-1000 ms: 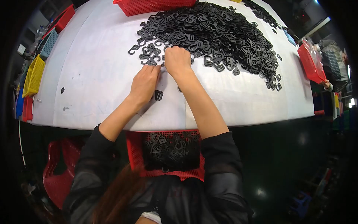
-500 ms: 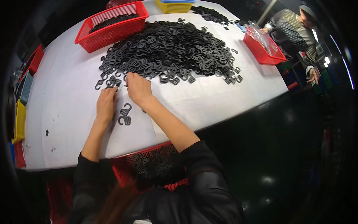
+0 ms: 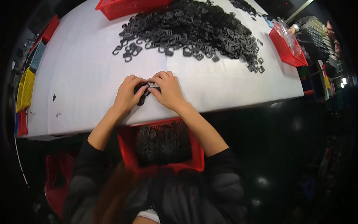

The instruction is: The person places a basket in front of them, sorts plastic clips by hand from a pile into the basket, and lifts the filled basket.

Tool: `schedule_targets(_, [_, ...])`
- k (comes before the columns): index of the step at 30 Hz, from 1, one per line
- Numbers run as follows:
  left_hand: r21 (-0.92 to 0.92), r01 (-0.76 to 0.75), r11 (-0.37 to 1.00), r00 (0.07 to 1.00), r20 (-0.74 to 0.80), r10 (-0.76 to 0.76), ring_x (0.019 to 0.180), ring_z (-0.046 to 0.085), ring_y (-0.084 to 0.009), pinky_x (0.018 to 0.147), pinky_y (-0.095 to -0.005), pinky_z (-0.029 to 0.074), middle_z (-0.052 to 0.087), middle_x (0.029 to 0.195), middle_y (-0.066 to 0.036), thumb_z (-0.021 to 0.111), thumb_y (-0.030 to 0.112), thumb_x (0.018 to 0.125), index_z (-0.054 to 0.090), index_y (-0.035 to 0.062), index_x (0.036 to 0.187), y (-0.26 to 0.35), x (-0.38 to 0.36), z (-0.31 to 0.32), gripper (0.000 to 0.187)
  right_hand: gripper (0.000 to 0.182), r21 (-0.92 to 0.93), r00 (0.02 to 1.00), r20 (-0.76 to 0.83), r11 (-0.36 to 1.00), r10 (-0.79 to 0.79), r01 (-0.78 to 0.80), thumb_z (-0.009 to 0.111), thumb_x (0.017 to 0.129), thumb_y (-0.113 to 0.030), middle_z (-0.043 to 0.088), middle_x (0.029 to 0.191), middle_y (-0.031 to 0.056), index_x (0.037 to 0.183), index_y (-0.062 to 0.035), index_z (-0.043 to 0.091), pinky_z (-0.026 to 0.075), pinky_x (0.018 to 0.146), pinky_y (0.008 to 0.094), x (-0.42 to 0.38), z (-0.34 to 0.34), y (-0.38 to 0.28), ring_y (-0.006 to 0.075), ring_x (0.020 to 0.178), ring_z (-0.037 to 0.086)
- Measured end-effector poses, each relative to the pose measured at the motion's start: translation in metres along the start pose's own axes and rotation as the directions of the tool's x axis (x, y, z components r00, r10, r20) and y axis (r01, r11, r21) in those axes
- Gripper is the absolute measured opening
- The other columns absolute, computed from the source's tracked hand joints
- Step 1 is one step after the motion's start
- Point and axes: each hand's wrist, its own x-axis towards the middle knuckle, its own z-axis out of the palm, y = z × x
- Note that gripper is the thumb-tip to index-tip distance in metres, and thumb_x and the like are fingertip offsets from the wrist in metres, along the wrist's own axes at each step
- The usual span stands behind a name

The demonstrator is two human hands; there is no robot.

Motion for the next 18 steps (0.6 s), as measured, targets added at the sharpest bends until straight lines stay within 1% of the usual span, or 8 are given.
schedule_targets(2, [-0.072, -0.016, 0.997, 0.996, 0.081, 0.022, 0.089, 0.055, -0.0277, 0.077, -0.0372, 0.046, 0.059, 0.094, -0.010, 0.065, 0.011, 0.082, 0.065, 0.0041, 0.094, 0.021, -0.034, -0.011, 0.014, 0.028, 0.028, 0.992, 0.124, 0.999, 0.034, -0.038, 0.070, 0.077, -0.019, 0.056, 0.103, 0.0046, 0.103, -0.0110, 0.064, 0.037, 0.086, 0.0382, -0.038, -0.018, -0.028, 0.0257, 0.100, 0.049])
schedule_targets(4, [-0.077, 0.005, 0.997, 0.999, -0.047, -0.009, 0.089, 0.055, -0.0254, 0.077, -0.0341, 0.045, 0.058, 0.099, -0.011, 0.063, 0.006, 0.083, 0.064, 0.0042, 0.097, 0.043, -0.068, -0.026, 0.014, 0.034, 0.040, 0.979, 0.203, 0.999, -0.003, -0.005, 0.073, 0.076, -0.022, 0.055, 0.111, 0.0067, 0.107, -0.0108, 0.065, 0.037, 0.090, 0.0390, -0.073, -0.040, -0.051, 0.0262, 0.104, 0.049])
schedule_targets(8, [-0.089, 0.247, 0.965, 0.877, -0.404, -0.261, 0.083, 0.053, -0.0188, 0.072, -0.0301, 0.045, 0.055, 0.103, -0.009, 0.062, 0.001, 0.082, 0.058, 0.0026, 0.106, 0.028, -0.170, -0.052, 0.024, 0.070, -0.208, 0.922, -0.254, 0.915, 0.291, -0.346, 0.078, 0.074, -0.025, 0.050, 0.121, 0.0171, 0.132, -0.0039, 0.047, 0.044, 0.090, 0.0410, -0.151, -0.081, -0.053, 0.0314, 0.111, 0.050])
schedule_targets(10, [-0.514, 0.474, 0.714, 0.779, -0.134, -0.613, 0.093, 0.052, -0.0148, 0.078, -0.0274, 0.045, 0.052, 0.113, -0.008, 0.058, 0.007, 0.089, 0.047, 0.0005, 0.122, 0.007, -0.230, -0.032, 0.036, 0.080, 0.048, 0.719, -0.010, 0.718, 0.695, -0.694, 0.079, 0.074, -0.024, 0.048, 0.124, 0.0201, 0.138, 0.0000, 0.036, 0.047, 0.089, 0.0401, -0.199, -0.078, -0.048, 0.0339, 0.110, 0.053])
schedule_targets(12, [-0.657, 0.599, 0.459, 0.732, 0.215, -0.647, 0.120, 0.047, -0.0189, 0.098, -0.0308, 0.039, 0.049, 0.130, -0.012, 0.061, 0.019, 0.090, 0.036, 0.0003, 0.138, 0.019, -0.258, -0.003, 0.057, 0.073, 0.163, 0.632, 0.188, 0.610, 0.752, -0.775, 0.072, 0.080, -0.016, 0.057, 0.122, 0.0225, 0.140, -0.0035, 0.034, 0.048, 0.090, 0.0370, -0.234, -0.049, -0.051, 0.0341, 0.110, 0.059])
schedule_targets(13, [-0.560, 0.627, 0.542, 0.757, 0.274, -0.593, 0.117, 0.048, -0.0173, 0.100, -0.0318, 0.037, 0.050, 0.129, -0.011, 0.064, 0.022, 0.088, 0.035, 0.0005, 0.139, 0.017, -0.270, 0.015, 0.062, 0.068, 0.173, 0.653, 0.162, 0.630, 0.740, -0.757, 0.068, 0.082, -0.011, 0.059, 0.119, 0.0221, 0.140, -0.0044, 0.033, 0.048, 0.089, 0.0367, -0.241, -0.048, -0.048, 0.0330, 0.109, 0.060])
schedule_targets(14, [-0.644, 0.672, 0.366, 0.680, 0.339, -0.651, 0.116, 0.047, -0.0171, 0.100, -0.0308, 0.036, 0.051, 0.127, -0.009, 0.063, 0.014, 0.084, 0.035, 0.0006, 0.140, 0.008, -0.278, 0.024, 0.064, 0.064, 0.186, 0.674, 0.133, 0.650, 0.727, -0.737, 0.064, 0.085, -0.006, 0.061, 0.117, 0.0217, 0.140, -0.0053, 0.033, 0.048, 0.089, 0.0364, -0.248, -0.047, -0.044, 0.0319, 0.108, 0.062])
schedule_targets(18, [-0.802, 0.505, 0.321, 0.781, 0.265, -0.566, 0.114, 0.048, -0.0156, 0.099, -0.0289, 0.036, 0.051, 0.125, -0.007, 0.053, -0.001, 0.073, 0.032, 0.0018, 0.142, 0.030, -0.269, 0.008, 0.072, 0.059, 0.082, 0.770, -0.022, 0.769, 0.638, -0.634, 0.059, 0.085, 0.002, 0.062, 0.114, 0.0207, 0.138, -0.0010, 0.032, 0.048, 0.090, 0.0366, -0.261, -0.068, -0.078, 0.0310, 0.107, 0.062])
